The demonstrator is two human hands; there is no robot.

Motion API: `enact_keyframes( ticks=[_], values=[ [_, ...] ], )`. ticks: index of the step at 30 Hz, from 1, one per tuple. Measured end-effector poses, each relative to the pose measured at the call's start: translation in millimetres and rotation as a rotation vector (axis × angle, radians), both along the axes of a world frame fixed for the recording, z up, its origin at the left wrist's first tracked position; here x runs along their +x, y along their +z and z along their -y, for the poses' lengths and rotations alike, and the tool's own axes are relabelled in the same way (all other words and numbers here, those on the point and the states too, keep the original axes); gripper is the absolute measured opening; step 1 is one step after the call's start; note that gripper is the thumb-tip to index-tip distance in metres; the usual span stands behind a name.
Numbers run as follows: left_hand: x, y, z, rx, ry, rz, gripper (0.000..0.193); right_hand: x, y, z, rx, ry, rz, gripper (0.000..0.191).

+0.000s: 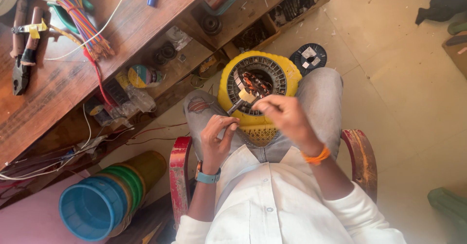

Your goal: The person sits with an electric motor armature on their lap and works on its commutator, fitting and pressing components into place by hand. They use a green-handled screwdriver to adjust parts on the armature, then continue seating components and turning the armature to work on different sides.

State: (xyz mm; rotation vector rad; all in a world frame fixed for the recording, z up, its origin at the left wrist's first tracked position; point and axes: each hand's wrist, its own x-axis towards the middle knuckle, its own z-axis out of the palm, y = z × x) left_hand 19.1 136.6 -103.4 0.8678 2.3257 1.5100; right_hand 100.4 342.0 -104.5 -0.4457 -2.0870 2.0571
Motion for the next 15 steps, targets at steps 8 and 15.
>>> enact_keyframes(
  ticks=[8,15],
  values=[
    [-18,-7,-6,-0.022,0.009,-0.118,0.009,6,-18,-44,-0.563,-0.024,0.267,0.029],
    [-115,17,-59,-0.034,-0.46,-0.12,0.033,-17,-28,-46,-0.565,-0.059,0.19,0.026]
  ],
)
